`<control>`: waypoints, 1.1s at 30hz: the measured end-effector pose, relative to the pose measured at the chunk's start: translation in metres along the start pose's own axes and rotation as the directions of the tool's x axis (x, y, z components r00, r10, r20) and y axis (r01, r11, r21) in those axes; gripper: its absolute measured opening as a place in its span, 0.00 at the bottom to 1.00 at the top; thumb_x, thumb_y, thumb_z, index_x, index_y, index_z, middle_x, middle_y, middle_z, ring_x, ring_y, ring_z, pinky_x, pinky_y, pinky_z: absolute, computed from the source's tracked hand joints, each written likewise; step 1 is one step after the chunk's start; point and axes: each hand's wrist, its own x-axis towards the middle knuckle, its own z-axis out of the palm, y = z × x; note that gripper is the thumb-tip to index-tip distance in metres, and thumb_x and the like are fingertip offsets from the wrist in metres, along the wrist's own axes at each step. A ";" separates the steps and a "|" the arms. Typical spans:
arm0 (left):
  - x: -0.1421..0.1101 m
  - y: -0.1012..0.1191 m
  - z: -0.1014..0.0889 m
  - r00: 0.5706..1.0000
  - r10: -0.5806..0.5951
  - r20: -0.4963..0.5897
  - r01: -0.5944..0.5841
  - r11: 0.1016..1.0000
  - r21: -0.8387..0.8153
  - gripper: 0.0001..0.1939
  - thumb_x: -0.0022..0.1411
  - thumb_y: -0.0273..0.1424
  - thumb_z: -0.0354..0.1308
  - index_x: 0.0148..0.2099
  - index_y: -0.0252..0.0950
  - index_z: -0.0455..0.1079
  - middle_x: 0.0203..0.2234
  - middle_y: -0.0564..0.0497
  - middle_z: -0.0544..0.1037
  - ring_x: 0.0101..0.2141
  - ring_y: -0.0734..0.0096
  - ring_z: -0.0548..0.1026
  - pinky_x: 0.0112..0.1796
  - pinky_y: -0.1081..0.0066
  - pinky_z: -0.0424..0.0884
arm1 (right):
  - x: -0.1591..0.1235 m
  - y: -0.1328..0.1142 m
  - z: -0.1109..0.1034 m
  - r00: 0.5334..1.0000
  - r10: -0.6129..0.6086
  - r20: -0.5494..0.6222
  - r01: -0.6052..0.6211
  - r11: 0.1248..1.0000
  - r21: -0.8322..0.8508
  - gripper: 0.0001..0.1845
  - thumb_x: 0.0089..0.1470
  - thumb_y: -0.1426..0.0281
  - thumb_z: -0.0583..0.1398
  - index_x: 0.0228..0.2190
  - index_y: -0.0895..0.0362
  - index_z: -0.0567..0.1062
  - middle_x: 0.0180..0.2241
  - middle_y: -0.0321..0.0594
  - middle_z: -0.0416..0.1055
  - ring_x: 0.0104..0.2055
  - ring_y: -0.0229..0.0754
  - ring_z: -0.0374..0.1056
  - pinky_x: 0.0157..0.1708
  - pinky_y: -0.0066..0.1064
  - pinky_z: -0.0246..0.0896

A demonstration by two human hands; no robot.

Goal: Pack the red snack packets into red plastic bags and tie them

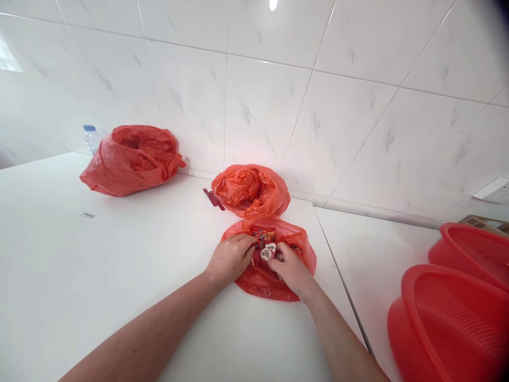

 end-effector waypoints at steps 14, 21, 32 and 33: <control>-0.001 -0.001 0.006 0.995 0.085 0.048 -0.085 0.996 -0.007 0.19 0.54 0.37 0.62 0.48 0.39 0.72 0.45 0.47 0.76 0.43 0.58 0.72 0.44 0.61 0.72 | 0.005 0.007 -0.001 0.999 0.013 -0.041 -0.012 1.000 0.027 0.13 0.49 0.68 0.57 0.39 0.53 0.69 0.27 0.34 0.74 0.25 0.38 0.68 0.23 0.26 0.57; 0.001 -0.001 0.006 0.988 0.121 0.095 -0.117 0.992 -0.042 0.11 0.61 0.32 0.56 0.45 0.39 0.74 0.45 0.48 0.76 0.43 0.62 0.71 0.46 0.61 0.70 | 0.004 0.004 -0.003 1.000 -0.011 -0.013 0.012 0.997 0.077 0.15 0.45 0.68 0.61 0.38 0.54 0.71 0.27 0.33 0.75 0.28 0.39 0.69 0.25 0.27 0.58; 0.000 0.004 0.006 0.988 0.149 0.036 -0.147 0.987 -0.069 0.03 0.60 0.28 0.57 0.37 0.35 0.71 0.37 0.47 0.77 0.38 0.64 0.72 0.43 0.63 0.70 | 0.002 0.006 -0.004 0.999 -0.050 0.012 0.050 0.999 -0.017 0.15 0.49 0.58 0.59 0.36 0.53 0.74 0.30 0.34 0.72 0.29 0.38 0.66 0.27 0.28 0.58; 0.000 0.005 0.006 0.988 0.151 0.038 -0.149 0.986 -0.070 0.03 0.60 0.28 0.57 0.36 0.35 0.70 0.36 0.47 0.77 0.38 0.64 0.72 0.42 0.63 0.70 | 0.003 0.007 -0.004 0.999 -0.049 0.018 0.049 0.999 -0.019 0.15 0.49 0.58 0.59 0.37 0.53 0.75 0.29 0.34 0.72 0.28 0.37 0.65 0.26 0.28 0.57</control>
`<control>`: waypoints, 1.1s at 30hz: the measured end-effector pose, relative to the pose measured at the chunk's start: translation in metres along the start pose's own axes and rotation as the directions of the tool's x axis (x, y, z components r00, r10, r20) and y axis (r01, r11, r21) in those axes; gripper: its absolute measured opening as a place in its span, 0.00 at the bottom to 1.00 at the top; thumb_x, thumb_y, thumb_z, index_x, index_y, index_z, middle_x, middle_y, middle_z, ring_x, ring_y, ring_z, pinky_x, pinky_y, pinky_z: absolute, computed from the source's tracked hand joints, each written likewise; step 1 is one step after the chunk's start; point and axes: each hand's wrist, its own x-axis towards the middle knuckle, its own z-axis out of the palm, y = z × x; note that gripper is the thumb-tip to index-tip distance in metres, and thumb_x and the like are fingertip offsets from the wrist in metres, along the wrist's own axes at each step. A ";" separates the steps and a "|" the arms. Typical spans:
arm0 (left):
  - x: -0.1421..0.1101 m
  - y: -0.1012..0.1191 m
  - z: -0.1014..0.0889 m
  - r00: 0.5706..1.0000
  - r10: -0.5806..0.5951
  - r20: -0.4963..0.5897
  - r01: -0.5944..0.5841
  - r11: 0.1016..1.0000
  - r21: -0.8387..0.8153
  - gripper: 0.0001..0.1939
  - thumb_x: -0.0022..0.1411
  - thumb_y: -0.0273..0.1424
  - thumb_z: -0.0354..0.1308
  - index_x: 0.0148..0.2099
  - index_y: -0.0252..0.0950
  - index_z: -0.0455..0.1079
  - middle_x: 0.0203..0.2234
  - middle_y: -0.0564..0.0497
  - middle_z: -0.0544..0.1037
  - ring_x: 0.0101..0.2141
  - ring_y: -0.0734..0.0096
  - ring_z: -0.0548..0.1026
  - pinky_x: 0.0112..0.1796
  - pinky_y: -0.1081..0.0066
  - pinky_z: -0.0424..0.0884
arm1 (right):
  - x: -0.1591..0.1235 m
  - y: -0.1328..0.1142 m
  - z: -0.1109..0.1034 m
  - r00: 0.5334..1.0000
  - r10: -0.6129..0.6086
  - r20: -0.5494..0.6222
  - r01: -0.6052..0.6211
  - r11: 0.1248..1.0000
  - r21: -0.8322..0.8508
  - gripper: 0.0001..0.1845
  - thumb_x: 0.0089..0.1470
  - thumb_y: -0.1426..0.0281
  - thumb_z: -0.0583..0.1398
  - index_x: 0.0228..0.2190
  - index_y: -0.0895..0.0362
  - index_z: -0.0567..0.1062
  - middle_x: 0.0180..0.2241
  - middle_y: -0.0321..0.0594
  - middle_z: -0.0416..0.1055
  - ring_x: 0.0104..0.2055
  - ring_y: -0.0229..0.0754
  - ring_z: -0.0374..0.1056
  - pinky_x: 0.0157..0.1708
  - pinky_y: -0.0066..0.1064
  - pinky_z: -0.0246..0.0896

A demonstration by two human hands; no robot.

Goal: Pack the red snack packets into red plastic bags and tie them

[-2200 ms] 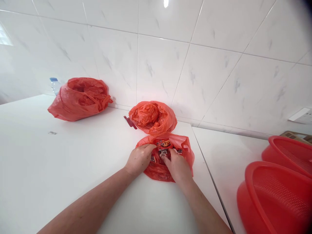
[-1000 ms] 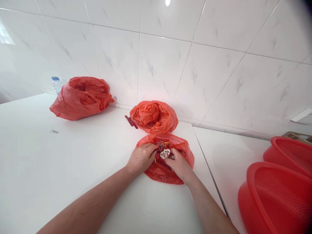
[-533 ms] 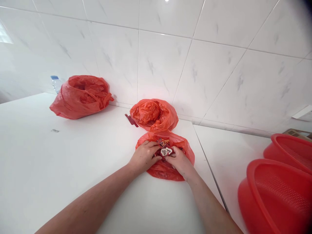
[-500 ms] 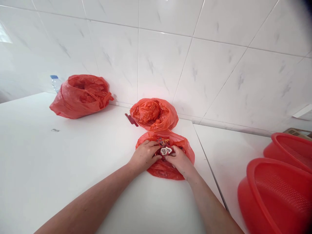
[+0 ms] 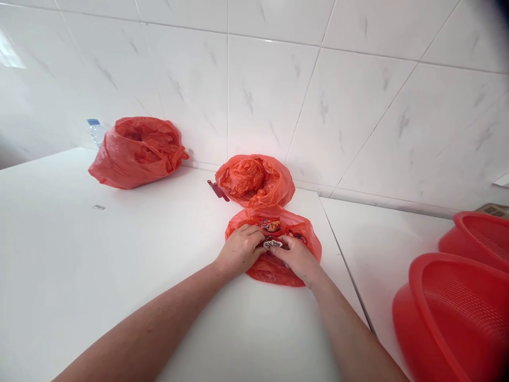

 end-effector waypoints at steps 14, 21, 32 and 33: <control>-0.001 -0.004 0.006 1.000 -0.018 -0.019 0.017 0.997 -0.072 0.12 0.63 0.29 0.53 0.49 0.39 0.69 0.37 0.50 0.78 0.37 0.65 0.74 0.41 0.63 0.70 | 0.004 0.004 -0.001 0.999 0.041 0.023 -0.042 0.998 0.044 0.11 0.51 0.60 0.57 0.28 0.55 0.71 0.21 0.31 0.63 0.20 0.33 0.55 0.20 0.26 0.49; 0.000 -0.005 0.005 1.000 -0.015 -0.017 0.014 0.998 -0.055 0.13 0.63 0.25 0.51 0.49 0.38 0.71 0.35 0.49 0.76 0.35 0.67 0.73 0.39 0.65 0.71 | 0.004 0.001 -0.002 0.996 0.078 -0.046 -0.072 0.990 0.120 0.16 0.51 0.66 0.57 0.44 0.54 0.68 0.27 0.34 0.73 0.17 0.32 0.58 0.20 0.27 0.54; 0.000 -0.006 0.006 0.996 -0.073 -0.047 0.068 0.993 -0.100 0.17 0.58 0.22 0.55 0.49 0.39 0.69 0.39 0.50 0.79 0.40 0.64 0.75 0.43 0.63 0.71 | 0.008 0.003 -0.007 0.872 -0.112 -0.477 0.108 0.994 -0.036 0.12 0.49 0.67 0.56 0.38 0.53 0.72 0.34 0.37 0.74 0.34 0.42 0.70 0.37 0.35 0.65; -0.001 -0.006 0.006 0.996 -0.079 -0.046 0.073 0.991 -0.113 0.16 0.57 0.22 0.56 0.48 0.39 0.69 0.39 0.51 0.79 0.41 0.64 0.75 0.43 0.63 0.71 | 0.007 0.003 -0.005 0.884 -0.138 -0.448 0.122 0.990 -0.064 0.12 0.49 0.68 0.56 0.38 0.52 0.72 0.35 0.38 0.74 0.36 0.43 0.70 0.39 0.36 0.65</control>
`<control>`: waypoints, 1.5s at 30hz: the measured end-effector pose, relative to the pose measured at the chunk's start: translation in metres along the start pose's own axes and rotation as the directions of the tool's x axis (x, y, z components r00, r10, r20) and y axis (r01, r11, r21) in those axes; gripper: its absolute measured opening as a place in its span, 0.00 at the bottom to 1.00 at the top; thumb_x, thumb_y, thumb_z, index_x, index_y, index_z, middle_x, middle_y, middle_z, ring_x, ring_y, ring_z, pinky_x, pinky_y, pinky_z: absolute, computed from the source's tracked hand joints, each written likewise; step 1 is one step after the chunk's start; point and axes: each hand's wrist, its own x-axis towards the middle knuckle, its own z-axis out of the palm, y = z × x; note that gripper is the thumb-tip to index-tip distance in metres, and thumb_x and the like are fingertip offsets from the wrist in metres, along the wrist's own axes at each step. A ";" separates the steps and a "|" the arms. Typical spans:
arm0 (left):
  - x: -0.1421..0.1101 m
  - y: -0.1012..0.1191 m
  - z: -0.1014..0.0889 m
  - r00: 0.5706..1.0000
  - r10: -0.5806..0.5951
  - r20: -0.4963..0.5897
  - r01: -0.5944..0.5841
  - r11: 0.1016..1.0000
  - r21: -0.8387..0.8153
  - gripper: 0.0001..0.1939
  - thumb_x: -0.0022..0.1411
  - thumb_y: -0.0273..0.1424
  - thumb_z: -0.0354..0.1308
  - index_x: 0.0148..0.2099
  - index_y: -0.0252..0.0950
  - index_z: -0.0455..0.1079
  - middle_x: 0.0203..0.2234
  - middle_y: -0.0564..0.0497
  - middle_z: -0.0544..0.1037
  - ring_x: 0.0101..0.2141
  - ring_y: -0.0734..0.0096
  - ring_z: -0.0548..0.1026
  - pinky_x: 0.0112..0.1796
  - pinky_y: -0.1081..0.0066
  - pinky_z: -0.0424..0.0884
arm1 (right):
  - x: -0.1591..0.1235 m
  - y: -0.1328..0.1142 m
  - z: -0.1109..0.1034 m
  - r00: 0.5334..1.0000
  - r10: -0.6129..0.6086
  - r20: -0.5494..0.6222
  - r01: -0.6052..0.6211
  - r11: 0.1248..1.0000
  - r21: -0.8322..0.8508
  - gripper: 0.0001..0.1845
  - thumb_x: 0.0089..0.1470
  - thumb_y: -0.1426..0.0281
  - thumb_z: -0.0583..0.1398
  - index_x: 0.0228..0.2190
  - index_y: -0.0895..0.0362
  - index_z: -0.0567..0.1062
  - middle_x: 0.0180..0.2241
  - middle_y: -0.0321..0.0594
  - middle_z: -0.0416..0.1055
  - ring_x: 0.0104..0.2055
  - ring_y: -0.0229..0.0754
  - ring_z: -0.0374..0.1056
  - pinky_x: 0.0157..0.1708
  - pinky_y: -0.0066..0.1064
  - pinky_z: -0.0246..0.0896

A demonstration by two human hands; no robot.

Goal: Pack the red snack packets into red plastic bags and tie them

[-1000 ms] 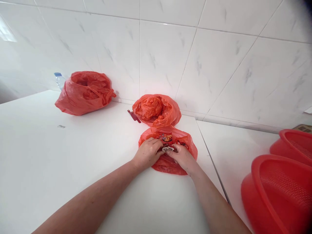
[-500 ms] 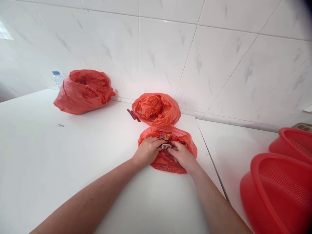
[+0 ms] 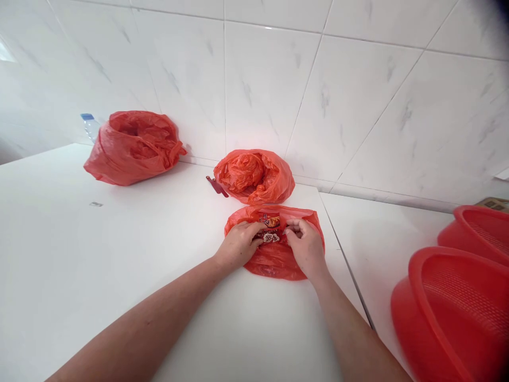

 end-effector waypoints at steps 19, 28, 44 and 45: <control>-0.001 -0.001 0.000 1.000 -0.014 0.021 0.015 1.000 -0.021 0.16 0.58 0.21 0.54 0.48 0.40 0.70 0.37 0.51 0.78 0.39 0.66 0.74 0.42 0.64 0.72 | -0.013 -0.011 0.001 0.968 -0.095 0.230 0.103 0.994 -0.026 0.12 0.52 0.60 0.57 0.38 0.50 0.75 0.37 0.34 0.75 0.33 0.41 0.69 0.36 0.35 0.65; -0.001 -0.002 -0.006 0.981 -0.032 -0.191 0.060 0.988 0.145 0.21 0.58 0.23 0.54 0.54 0.35 0.65 0.62 0.40 0.58 0.58 0.53 0.61 0.55 0.51 0.62 | -0.005 0.005 0.007 0.993 0.023 0.112 -0.010 0.993 -0.114 0.14 0.52 0.68 0.55 0.42 0.49 0.69 0.33 0.34 0.74 0.34 0.43 0.71 0.35 0.34 0.63; -0.001 0.002 -0.003 0.999 0.040 -0.010 -0.038 0.984 0.172 0.20 0.54 0.32 0.63 0.51 0.41 0.70 0.54 0.46 0.69 0.54 0.53 0.64 0.53 0.51 0.64 | -0.008 0.003 0.009 0.987 -0.024 0.160 0.053 0.983 -0.176 0.05 0.52 0.68 0.55 0.32 0.50 0.71 0.30 0.33 0.74 0.33 0.41 0.70 0.34 0.34 0.63; -0.002 0.002 -0.003 1.000 0.029 0.005 -0.029 0.984 0.176 0.21 0.54 0.32 0.64 0.52 0.41 0.70 0.55 0.46 0.69 0.54 0.52 0.64 0.53 0.50 0.64 | -0.009 0.002 0.008 0.988 -0.041 0.151 0.068 0.982 -0.174 0.05 0.53 0.68 0.54 0.31 0.49 0.71 0.30 0.32 0.74 0.33 0.41 0.70 0.34 0.34 0.63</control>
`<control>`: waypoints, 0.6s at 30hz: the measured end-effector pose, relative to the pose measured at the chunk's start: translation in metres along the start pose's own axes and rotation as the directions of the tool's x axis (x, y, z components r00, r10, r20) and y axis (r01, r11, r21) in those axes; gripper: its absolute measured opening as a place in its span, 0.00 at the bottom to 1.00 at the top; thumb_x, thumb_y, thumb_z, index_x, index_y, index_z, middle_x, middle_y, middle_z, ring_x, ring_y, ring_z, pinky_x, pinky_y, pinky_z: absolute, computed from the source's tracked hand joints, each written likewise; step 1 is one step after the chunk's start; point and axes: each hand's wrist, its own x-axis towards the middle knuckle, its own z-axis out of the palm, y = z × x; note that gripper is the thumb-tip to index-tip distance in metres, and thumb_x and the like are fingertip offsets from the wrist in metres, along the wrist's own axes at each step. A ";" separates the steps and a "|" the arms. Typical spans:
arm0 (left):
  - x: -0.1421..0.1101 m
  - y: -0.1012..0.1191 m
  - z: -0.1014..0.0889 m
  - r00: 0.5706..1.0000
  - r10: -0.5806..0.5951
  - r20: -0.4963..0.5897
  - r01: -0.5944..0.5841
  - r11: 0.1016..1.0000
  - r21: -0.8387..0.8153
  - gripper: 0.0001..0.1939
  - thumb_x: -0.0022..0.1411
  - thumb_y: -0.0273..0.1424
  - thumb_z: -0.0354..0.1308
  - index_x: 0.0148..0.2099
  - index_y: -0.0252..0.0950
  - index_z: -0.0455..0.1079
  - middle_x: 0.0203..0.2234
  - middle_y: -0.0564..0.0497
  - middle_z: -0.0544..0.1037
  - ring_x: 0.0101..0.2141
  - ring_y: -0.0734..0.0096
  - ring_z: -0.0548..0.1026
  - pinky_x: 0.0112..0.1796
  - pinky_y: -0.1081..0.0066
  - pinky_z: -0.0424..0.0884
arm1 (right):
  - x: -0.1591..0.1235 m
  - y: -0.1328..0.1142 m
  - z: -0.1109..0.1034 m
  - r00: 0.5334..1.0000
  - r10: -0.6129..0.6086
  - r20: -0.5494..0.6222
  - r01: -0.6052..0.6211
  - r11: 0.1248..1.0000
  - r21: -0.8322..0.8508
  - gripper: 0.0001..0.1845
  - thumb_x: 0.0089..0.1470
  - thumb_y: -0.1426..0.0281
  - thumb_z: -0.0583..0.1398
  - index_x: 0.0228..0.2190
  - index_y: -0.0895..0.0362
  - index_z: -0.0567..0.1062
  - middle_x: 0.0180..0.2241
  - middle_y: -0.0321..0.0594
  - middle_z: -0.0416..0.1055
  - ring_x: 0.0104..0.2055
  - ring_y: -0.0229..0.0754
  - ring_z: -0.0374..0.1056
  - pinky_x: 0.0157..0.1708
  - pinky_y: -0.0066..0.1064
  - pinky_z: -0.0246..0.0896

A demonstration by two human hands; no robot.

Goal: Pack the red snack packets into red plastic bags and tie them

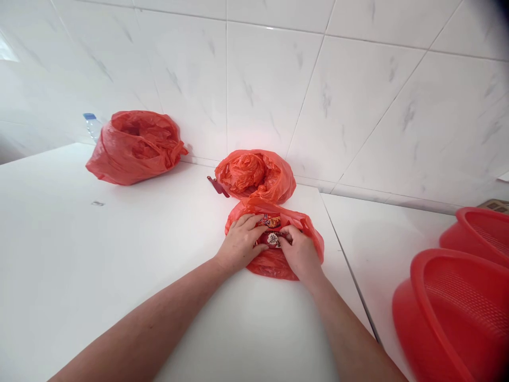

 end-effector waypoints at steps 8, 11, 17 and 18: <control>0.001 -0.002 0.001 1.000 -0.027 0.014 0.027 0.999 -0.027 0.14 0.54 0.28 0.63 0.45 0.41 0.73 0.50 0.47 0.72 0.50 0.57 0.67 0.51 0.54 0.66 | -0.002 -0.004 0.000 0.995 -0.053 -0.084 0.057 0.997 0.046 0.15 0.54 0.68 0.53 0.44 0.49 0.71 0.37 0.35 0.74 0.39 0.41 0.70 0.41 0.36 0.64; 0.001 -0.002 0.002 0.999 -0.036 0.005 0.036 0.999 -0.035 0.12 0.53 0.28 0.63 0.42 0.39 0.72 0.49 0.46 0.72 0.49 0.57 0.68 0.50 0.54 0.66 | -0.001 -0.002 0.001 0.997 -0.027 -0.074 0.030 0.999 0.032 0.16 0.53 0.69 0.53 0.44 0.50 0.71 0.38 0.36 0.75 0.40 0.42 0.70 0.42 0.36 0.64; 0.001 -0.004 0.003 1.000 -0.023 -0.018 0.022 0.999 -0.045 0.12 0.55 0.23 0.59 0.42 0.39 0.72 0.47 0.46 0.73 0.48 0.59 0.69 0.49 0.54 0.67 | 0.000 -0.002 0.001 0.999 0.011 -0.042 -0.009 0.999 0.048 0.07 0.54 0.66 0.53 0.31 0.52 0.71 0.34 0.35 0.74 0.36 0.42 0.70 0.38 0.35 0.63; 0.001 -0.004 0.004 0.999 -0.022 -0.023 0.021 0.999 -0.044 0.11 0.56 0.22 0.58 0.42 0.39 0.72 0.47 0.46 0.73 0.47 0.59 0.69 0.49 0.55 0.68 | -0.001 -0.002 0.002 0.999 0.012 -0.044 -0.009 0.998 0.055 0.07 0.54 0.66 0.53 0.30 0.52 0.71 0.33 0.35 0.74 0.35 0.42 0.70 0.37 0.34 0.63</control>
